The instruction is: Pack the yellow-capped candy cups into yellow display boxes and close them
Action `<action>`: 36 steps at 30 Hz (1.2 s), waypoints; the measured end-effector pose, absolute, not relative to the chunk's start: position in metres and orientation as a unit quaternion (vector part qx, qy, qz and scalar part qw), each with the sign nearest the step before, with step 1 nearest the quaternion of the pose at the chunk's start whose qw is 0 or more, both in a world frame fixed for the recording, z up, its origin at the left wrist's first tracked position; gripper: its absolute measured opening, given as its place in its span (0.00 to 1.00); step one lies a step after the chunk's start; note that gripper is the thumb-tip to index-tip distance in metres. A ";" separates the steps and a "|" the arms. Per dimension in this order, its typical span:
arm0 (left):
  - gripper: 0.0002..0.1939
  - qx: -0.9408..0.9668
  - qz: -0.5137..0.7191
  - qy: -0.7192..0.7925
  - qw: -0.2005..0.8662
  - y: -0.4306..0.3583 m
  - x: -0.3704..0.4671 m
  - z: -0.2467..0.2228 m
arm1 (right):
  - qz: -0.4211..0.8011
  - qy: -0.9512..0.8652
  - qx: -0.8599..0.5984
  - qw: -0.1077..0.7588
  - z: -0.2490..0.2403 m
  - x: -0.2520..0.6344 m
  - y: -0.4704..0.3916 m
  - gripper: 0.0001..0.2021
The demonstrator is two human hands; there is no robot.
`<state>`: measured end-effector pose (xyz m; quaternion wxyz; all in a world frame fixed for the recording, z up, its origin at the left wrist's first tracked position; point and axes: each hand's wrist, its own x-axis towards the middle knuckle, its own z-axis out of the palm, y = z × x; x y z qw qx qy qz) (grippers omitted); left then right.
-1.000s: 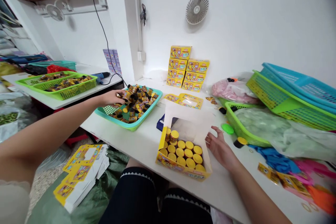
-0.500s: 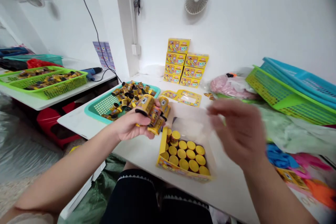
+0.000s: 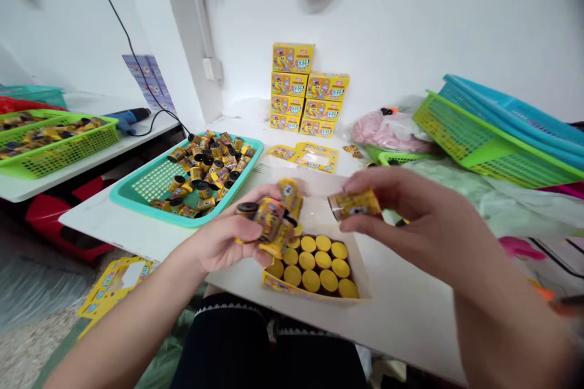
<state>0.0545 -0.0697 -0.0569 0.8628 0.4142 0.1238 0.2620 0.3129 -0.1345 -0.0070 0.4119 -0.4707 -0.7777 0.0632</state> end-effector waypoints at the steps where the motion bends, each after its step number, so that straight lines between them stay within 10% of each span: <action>1: 0.23 0.400 0.275 0.115 0.867 -0.072 0.049 -0.059 | 0.076 -0.785 -0.494 0.366 -0.014 0.317 -0.135 0.13; 8: 0.25 0.336 0.263 0.058 0.902 -0.097 0.046 -0.073 | 0.076 -0.826 -0.547 0.114 -0.074 0.294 -0.117 0.18; 15: 0.23 0.345 0.240 0.004 0.908 -0.103 0.060 -0.071 | 0.192 -0.769 -0.510 0.334 -0.049 0.298 -0.130 0.18; 25: 0.28 0.291 0.250 0.067 0.921 -0.097 0.069 -0.073 | 0.497 -0.683 -0.446 0.295 -0.035 0.292 -0.107 0.20; 32: 0.21 0.288 0.329 0.111 0.893 -0.090 0.064 -0.068 | 0.324 -0.706 -0.497 0.386 -0.027 0.312 -0.118 0.16; 36: 0.32 0.273 0.358 0.133 0.883 -0.090 0.059 -0.064 | 0.155 -0.783 -0.562 0.217 -0.021 0.326 -0.136 0.14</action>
